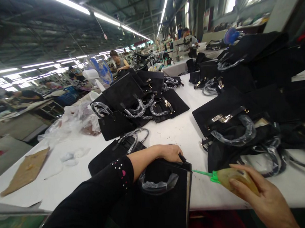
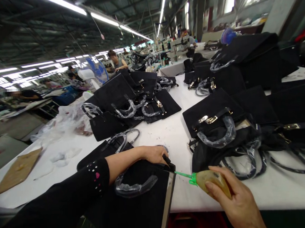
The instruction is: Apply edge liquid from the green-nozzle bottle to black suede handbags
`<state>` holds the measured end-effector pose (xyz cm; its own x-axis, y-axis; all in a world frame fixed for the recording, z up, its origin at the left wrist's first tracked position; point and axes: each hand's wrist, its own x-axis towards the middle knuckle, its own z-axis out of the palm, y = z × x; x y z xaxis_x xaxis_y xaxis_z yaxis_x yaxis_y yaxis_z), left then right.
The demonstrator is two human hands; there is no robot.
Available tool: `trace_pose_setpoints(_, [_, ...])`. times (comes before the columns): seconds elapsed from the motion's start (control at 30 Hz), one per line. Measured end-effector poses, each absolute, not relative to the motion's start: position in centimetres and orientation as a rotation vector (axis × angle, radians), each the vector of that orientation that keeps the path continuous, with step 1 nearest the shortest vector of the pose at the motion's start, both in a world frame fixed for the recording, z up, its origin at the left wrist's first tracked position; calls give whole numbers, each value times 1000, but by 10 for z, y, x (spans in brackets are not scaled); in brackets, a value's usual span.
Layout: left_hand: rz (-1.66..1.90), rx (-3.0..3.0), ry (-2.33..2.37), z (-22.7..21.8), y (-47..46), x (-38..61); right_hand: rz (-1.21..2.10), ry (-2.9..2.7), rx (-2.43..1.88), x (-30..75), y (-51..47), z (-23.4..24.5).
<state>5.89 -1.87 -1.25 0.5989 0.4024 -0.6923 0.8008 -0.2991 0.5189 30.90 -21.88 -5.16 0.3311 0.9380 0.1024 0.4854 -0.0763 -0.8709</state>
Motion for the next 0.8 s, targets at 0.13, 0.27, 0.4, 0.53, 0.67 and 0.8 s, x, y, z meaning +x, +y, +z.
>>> trace_pose_setpoints(0.13, [-552, 1930, 964, -13, -19, 59, 483, -1490, -1600, 306, -217, -57])
trace_pose_setpoints(0.27, [-555, 1948, 971, -11, -20, 61, 320, -1615, -1513, 301, -215, -64])
trace_pose_setpoints(0.4, [-561, 1963, 975, -11, -20, 62, 281, -1660, -1467, 297, -210, -62])
trace_pose_setpoints(0.53, [-558, 1963, 970, -13, -21, 60, 273, -1682, -1432, 293, -206, -55])
trace_pose_setpoints(0.67, [-551, 1945, 962, -13, -21, 59, 277, -1676, -1459, 289, -205, -48])
trace_pose_setpoints(0.8, [-543, 1942, 954, -14, -20, 58, 259, -1696, -1470, 283, -208, -39])
